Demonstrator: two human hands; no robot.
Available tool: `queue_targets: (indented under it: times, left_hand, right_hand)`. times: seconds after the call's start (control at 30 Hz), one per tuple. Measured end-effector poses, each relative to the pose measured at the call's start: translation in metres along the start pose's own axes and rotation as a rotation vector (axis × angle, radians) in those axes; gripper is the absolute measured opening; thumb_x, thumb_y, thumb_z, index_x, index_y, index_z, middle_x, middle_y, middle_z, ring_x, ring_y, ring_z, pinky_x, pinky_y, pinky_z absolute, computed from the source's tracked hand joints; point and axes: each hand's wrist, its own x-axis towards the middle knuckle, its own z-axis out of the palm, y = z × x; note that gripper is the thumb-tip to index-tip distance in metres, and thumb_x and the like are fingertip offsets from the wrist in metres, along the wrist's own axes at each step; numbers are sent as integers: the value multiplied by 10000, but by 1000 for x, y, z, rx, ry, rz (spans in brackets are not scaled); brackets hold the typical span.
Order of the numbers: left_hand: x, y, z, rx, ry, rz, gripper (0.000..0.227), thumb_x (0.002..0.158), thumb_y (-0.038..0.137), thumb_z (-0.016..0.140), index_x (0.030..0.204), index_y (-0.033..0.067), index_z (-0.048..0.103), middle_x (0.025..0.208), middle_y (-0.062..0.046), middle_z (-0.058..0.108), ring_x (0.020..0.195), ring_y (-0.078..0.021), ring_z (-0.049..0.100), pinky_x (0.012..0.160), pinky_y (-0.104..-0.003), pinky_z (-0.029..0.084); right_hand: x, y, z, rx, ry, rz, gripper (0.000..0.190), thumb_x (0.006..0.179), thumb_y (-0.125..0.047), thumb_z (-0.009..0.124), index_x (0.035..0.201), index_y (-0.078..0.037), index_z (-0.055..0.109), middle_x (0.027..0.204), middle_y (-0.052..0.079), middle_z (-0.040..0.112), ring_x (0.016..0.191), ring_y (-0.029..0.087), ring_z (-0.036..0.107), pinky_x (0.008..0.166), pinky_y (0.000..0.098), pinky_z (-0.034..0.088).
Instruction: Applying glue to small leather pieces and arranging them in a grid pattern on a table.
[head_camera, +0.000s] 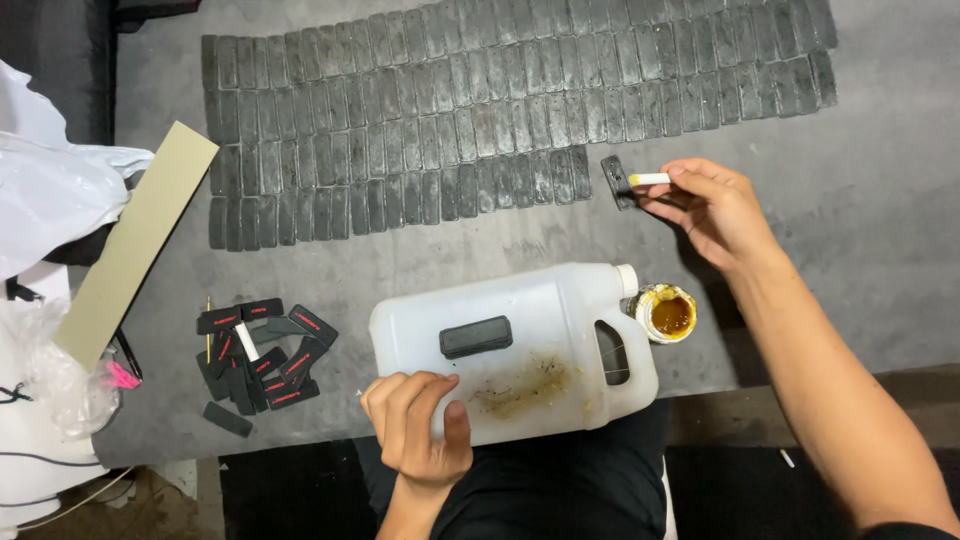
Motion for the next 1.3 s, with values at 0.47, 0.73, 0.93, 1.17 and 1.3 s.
queue_targets:
  times: [0.47, 0.73, 0.93, 1.17, 1.3]
  left_hand:
    - [-4, -5, 1, -29, 13, -43, 313, 1022, 272, 476, 941, 60, 691, 929, -68, 656, 784, -250, 571, 815, -402, 423]
    - [-4, -4, 1, -32, 38, -53, 309, 1045, 274, 459, 939, 77, 672, 908, -66, 657, 790, -241, 574, 798, -379, 432]
    - [-6, -4, -1, -42, 21, -86, 303, 1044, 280, 446, 963, 81, 660, 926, -63, 655, 805, -254, 569, 830, -396, 423]
    - [-10, -8, -1, -59, 19, -102, 280, 1038, 270, 455, 974, 92, 662, 943, -53, 657, 821, -251, 563, 843, -397, 425]
    - [-9, -8, -2, -50, 17, -99, 303, 1044, 281, 440, 971, 91, 664, 945, -54, 659, 828, -255, 568, 848, -404, 427]
  right_hand:
    - [17, 0, 19, 165, -25, -7, 65, 962, -50, 630, 1019, -35, 658, 871, 194, 725, 1030, 382, 767, 969, 536, 646]
    - [28, -7, 32, 124, -4, 4, 102, 968, -50, 617, 1062, -20, 641, 899, 215, 731, 982, 353, 773, 952, 486, 664]
    - [35, -5, 34, 93, 25, -13, 89, 959, -80, 646, 1042, -48, 652, 888, 196, 739, 915, 311, 782, 913, 406, 679]
    - [44, -9, 39, 50, 42, -28, 86, 977, -86, 623, 1057, -61, 641, 888, 176, 742, 908, 275, 781, 918, 387, 677]
    - [51, -8, 41, 38, 40, -29, 101, 966, -75, 629, 1060, -45, 649, 867, 174, 741, 885, 275, 784, 893, 360, 683]
